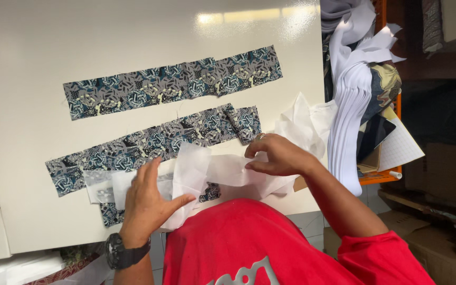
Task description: The person arranges patterned fabric strips and white fabric pieces on a white worktable. They pick up, unfold, and place the pieces in rows, then smooth them flat. The person handles the fabric by hand without visible tools.
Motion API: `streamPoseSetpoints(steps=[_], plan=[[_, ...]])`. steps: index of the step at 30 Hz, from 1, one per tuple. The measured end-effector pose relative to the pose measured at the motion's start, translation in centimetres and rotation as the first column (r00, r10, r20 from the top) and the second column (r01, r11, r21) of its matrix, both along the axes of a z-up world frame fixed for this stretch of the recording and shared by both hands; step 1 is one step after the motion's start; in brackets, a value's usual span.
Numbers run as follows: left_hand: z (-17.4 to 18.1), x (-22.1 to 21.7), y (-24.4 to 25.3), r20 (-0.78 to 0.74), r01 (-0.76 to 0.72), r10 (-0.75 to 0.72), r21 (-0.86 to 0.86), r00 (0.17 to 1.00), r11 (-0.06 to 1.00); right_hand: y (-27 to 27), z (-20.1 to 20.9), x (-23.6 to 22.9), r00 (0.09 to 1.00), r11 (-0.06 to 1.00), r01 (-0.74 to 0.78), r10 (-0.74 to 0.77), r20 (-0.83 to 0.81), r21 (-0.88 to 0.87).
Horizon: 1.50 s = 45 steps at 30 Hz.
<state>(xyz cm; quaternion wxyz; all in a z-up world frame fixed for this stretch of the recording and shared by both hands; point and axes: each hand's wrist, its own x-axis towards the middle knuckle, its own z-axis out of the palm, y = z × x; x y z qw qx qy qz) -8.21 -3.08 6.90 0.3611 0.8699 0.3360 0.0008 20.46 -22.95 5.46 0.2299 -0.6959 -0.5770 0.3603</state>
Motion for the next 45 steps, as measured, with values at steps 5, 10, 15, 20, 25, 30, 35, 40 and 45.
streamPoseSetpoints(steps=[5, 10, 15, 20, 25, 30, 35, 40, 45], plan=[[2.2, 7.4, -0.7, 0.561, 0.354, -0.322, 0.055, 0.763, 0.933, 1.7, 6.6, 2.1, 0.897, 0.988, -0.153, 0.136, -0.420, -0.007], [6.0, 11.3, 1.0, 0.453, 0.570, -0.346, -0.663, 0.822, 0.486, 1.7, 11.0, 3.8, 0.863, 0.992, -0.117, 0.083, -0.498, -0.037], [9.9, 7.8, 6.2, 0.502, 0.589, -0.312, -0.648, 0.807, 0.483, 0.4, 9.9, 4.1, 0.852, 0.950, -0.218, 0.073, -0.519, -0.223], [12.6, 5.0, 8.8, 0.204, 0.406, -0.371, -0.663, 0.906, 0.629, -0.6, 8.2, 5.1, 0.933, 0.938, -0.206, 0.102, -0.346, -0.278], [12.7, 2.9, 10.3, -0.067, 0.219, -0.291, -0.506, 0.954, 0.835, -1.4, 8.4, 7.3, 0.923, 0.983, -0.030, 0.096, -0.372, 0.181], [8.2, 0.8, 12.2, -0.133, -0.035, -0.017, -0.379, 0.991, 0.925, -2.4, 6.4, 10.0, 0.886, 0.970, 0.244, -0.218, -0.409, 0.011], [0.5, -1.6, 16.3, -0.056, -0.215, 0.211, -0.415, 0.976, 0.884, 0.1, -0.6, 11.8, 0.785, 0.912, 0.409, -0.372, -0.495, -0.036], [-9.1, -1.8, 20.9, 0.292, -0.349, 0.545, -0.519, 0.786, 0.781, 5.8, -6.6, 11.4, 0.772, 0.826, 0.553, -0.556, -0.307, -0.104], [-16.3, 0.5, 23.7, 0.390, -0.536, 0.557, -0.173, 0.733, 0.827, 12.7, -10.4, 10.1, 0.805, 0.786, 0.593, -0.575, 0.147, -0.173]])
